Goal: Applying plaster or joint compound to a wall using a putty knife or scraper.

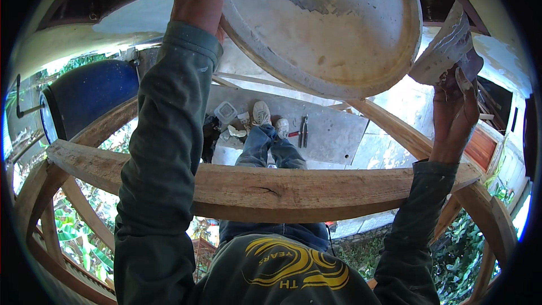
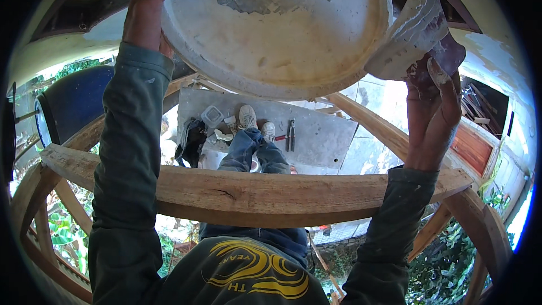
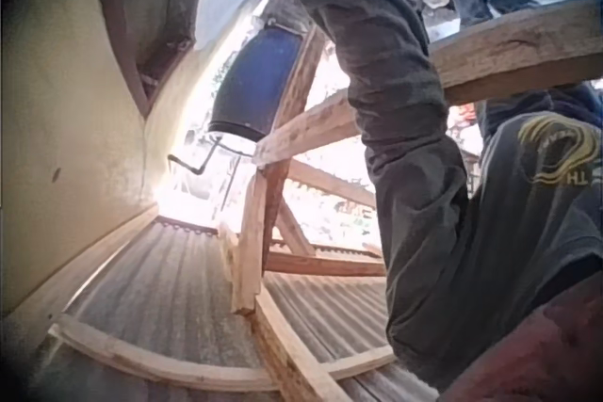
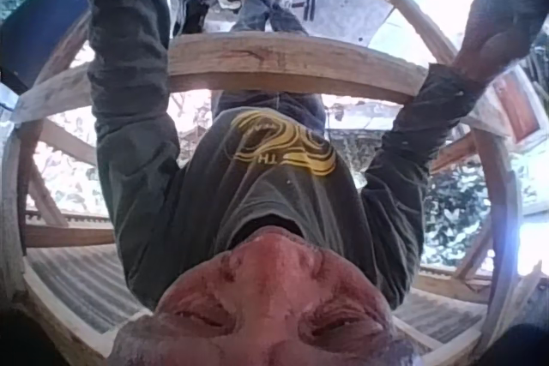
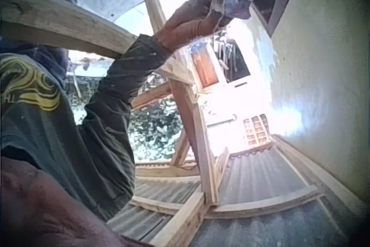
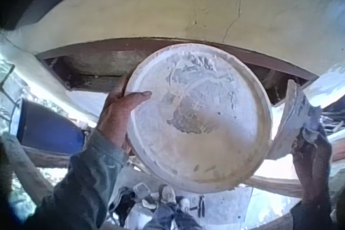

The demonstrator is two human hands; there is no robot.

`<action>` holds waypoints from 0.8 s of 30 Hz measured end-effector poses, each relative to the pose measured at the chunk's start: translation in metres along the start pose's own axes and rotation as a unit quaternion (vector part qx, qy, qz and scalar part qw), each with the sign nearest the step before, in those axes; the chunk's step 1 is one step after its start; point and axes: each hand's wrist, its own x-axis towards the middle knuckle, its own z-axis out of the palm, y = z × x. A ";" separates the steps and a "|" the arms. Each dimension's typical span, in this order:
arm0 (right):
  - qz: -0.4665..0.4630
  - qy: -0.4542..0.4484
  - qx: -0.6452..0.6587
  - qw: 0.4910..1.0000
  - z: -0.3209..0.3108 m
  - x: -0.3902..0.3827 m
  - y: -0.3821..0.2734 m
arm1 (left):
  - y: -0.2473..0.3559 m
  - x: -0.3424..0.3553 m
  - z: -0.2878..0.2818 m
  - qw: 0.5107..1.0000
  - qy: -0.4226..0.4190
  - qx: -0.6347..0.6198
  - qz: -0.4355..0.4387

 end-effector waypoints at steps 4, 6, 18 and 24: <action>0.009 -0.037 0.003 0.999 0.013 -0.009 0.005 | 0.007 -0.004 -0.003 0.999 -0.002 0.029 0.012; 0.014 -0.059 0.024 0.998 0.024 -0.011 0.003 | 0.008 -0.003 -0.005 1.000 -0.005 0.029 0.002; 0.054 -0.199 0.163 0.965 0.013 -0.017 -0.004 | 0.015 -0.008 0.009 0.996 -0.037 0.075 0.045; 0.048 -0.174 0.204 0.962 0.014 -0.024 -0.007 | 0.013 -0.008 0.009 0.998 -0.040 0.036 0.044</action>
